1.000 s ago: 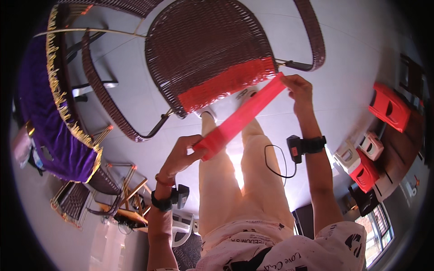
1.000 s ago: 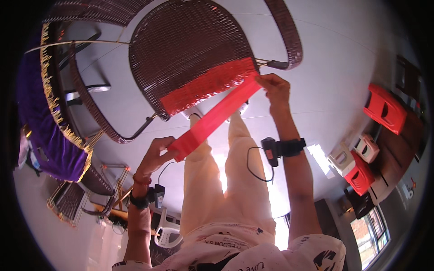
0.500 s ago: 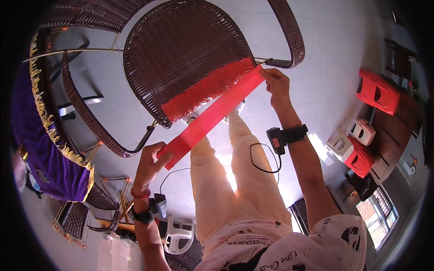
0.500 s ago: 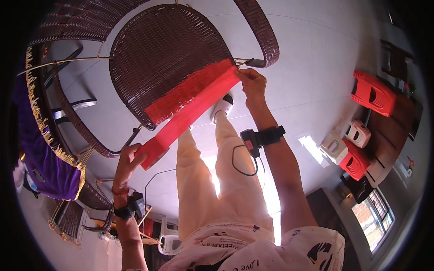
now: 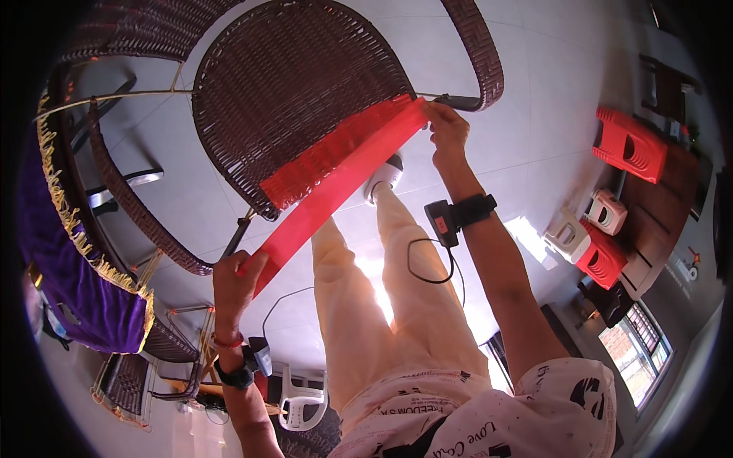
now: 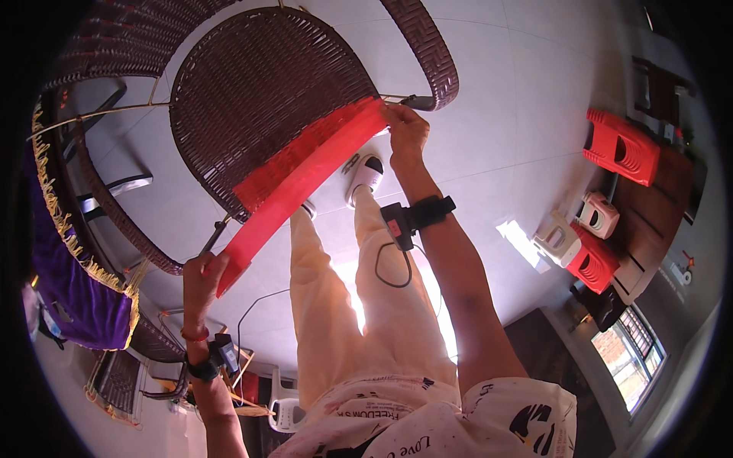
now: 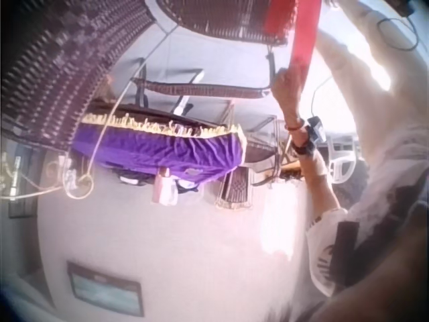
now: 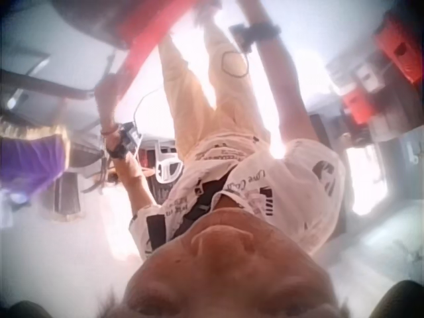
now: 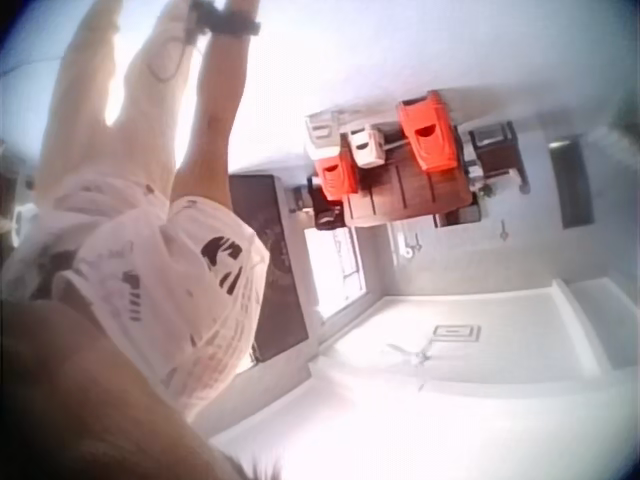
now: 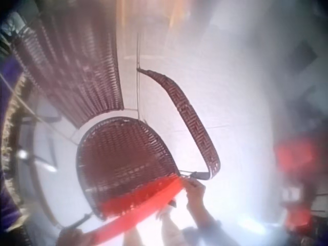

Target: The person applies red adhesive tape to the edge of a woven chair, using scissors to trim the tape and smoothing it down by hand.

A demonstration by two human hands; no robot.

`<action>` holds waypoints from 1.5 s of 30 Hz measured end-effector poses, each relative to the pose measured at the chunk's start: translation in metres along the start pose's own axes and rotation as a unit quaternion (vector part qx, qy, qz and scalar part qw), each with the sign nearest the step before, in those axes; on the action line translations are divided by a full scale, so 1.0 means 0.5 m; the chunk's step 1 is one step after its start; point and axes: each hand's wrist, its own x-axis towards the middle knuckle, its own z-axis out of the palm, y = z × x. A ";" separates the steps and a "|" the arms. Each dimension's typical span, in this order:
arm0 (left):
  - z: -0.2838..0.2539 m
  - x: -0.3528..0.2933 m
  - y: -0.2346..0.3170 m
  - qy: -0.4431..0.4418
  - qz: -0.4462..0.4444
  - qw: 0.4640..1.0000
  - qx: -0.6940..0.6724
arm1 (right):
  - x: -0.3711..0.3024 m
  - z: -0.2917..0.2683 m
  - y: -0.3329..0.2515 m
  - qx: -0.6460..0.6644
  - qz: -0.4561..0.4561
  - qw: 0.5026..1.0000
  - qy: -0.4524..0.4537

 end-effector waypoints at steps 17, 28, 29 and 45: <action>-0.072 0.098 0.080 0.004 0.079 0.997 0.025 | 0.127 0.067 0.062 -0.051 -0.239 0.963 0.118; -0.018 0.137 0.078 0.031 0.065 0.990 0.119 | 0.130 0.078 0.067 -0.204 -0.203 0.941 0.179; -0.012 0.139 0.074 0.029 0.063 0.991 0.117 | 0.119 0.080 0.065 -0.237 -0.203 0.931 0.189; 0.015 0.147 0.081 0.028 0.043 0.989 0.142 | 0.092 0.098 0.040 -0.337 -0.127 0.897 0.258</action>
